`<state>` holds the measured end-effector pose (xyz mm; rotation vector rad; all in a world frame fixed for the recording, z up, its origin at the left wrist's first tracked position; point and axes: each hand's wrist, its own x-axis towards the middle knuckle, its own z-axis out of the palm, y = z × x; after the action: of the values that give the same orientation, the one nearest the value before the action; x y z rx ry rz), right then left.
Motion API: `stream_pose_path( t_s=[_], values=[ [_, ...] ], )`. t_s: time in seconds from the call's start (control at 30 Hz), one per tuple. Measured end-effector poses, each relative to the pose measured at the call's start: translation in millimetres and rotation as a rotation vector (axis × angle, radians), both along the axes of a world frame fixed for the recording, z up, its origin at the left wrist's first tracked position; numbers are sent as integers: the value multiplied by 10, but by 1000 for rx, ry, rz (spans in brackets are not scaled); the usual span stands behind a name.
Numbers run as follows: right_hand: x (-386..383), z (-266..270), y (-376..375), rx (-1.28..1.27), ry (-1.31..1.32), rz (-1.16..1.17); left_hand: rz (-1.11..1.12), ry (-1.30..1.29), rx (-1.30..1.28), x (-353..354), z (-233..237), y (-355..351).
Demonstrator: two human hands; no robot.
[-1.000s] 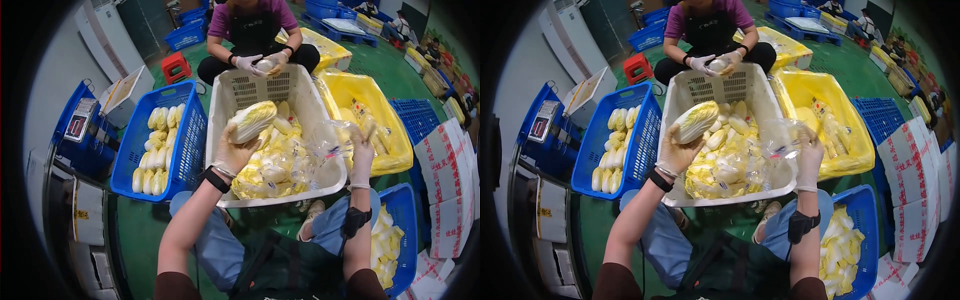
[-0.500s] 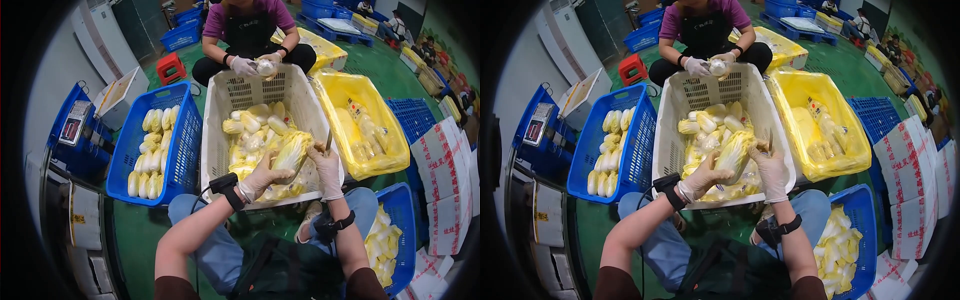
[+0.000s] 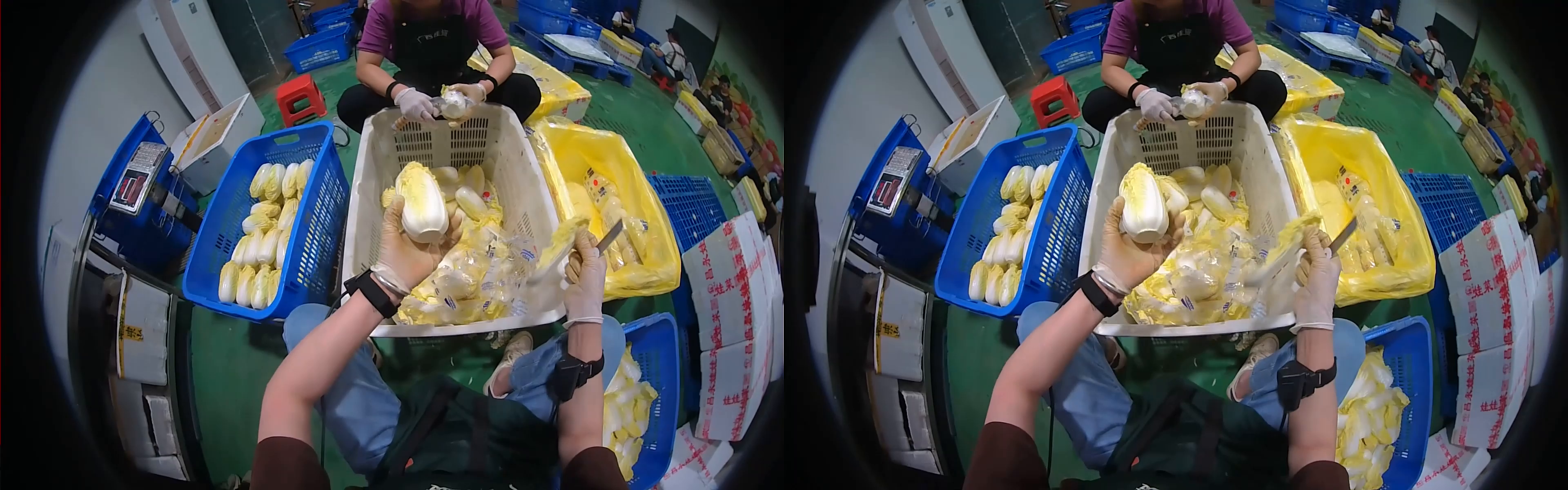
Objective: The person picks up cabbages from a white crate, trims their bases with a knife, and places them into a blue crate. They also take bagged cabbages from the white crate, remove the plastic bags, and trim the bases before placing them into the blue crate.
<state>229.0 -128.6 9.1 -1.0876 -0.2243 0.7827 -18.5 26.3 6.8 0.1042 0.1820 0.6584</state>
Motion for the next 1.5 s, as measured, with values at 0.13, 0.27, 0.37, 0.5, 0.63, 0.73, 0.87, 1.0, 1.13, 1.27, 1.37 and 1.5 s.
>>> stream_pose_path(
  t_s=[0.13,0.27,0.37,0.5,0.63,0.73,0.87,1.0,1.13,1.27,1.37,1.5],
  values=[
    [-21,-78,99,-347,-837,75,9,161,180,28,48,-47],
    [-23,225,-53,-31,-148,215,-68,200,287,73,9,-149],
    [165,240,-251,1094,522,593,-250,35,82,9,44,-168],
    [320,421,-291,1268,209,797,-319,96,187,35,-118,-174],
    [75,260,-89,133,-63,349,-407,105,190,141,-227,-242],
    [-390,310,60,-47,-161,312,-452,174,228,173,-266,-326],
    [-500,42,171,-43,-413,341,-483,335,349,132,-237,-433],
    [-449,-33,135,-41,-418,239,-493,407,380,162,-248,-435],
    [-529,-87,104,-2,-565,55,-432,422,380,228,-270,-391],
    [-589,-122,99,171,-579,-33,-338,462,352,227,-199,-383],
    [-596,2,25,88,-484,-145,-172,313,118,269,-281,-324],
    [-450,108,-91,389,-142,-104,-54,241,-86,129,-460,-146]
  ],
)
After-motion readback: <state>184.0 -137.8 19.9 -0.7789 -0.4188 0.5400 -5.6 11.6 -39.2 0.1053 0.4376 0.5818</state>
